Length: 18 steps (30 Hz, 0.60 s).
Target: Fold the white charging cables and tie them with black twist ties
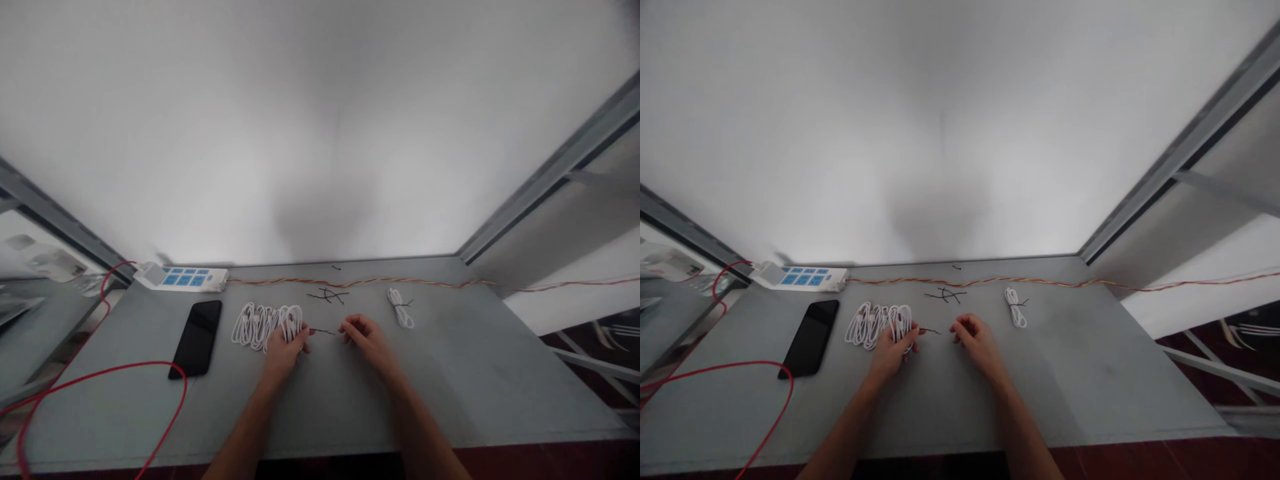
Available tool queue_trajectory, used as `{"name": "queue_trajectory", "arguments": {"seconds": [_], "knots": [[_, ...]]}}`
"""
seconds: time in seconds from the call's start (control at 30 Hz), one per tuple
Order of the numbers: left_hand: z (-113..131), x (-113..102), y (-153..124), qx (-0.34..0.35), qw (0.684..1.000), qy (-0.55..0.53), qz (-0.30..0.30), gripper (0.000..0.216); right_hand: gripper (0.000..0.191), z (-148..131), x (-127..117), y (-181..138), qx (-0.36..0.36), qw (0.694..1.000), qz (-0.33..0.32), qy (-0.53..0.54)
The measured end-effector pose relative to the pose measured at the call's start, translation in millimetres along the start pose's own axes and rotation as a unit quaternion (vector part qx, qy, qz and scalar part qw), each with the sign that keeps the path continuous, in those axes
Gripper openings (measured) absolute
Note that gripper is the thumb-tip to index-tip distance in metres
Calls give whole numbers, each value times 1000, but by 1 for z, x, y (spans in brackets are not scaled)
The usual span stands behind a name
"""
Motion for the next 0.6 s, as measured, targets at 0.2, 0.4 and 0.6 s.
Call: {"name": "queue_trajectory", "arguments": {"seconds": [0.2, 0.4, 0.6], "knots": [[21, 7, 1, 44, 993, 96, 60, 18, 34, -3, 10, -3, -19, 998, -48, -44], [2, 13, -3, 16, 1000, 21, 1, 26, 27, -2, 4, -6, -37, 982, -45, -177], [-5, 12, -3, 10, 1000, 28, -1, 28, 27, -10, -5, 9, -62, 972, -37, -225]]}}
Point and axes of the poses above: each hand's wrist, its own y-axis towards the middle knuckle, its own x-axis out of the palm, z = x × y, the point moved 4 cm from there along y, towards the middle knuckle, and after that the axes turned 14 degrees about y, right-handed, at the moved point
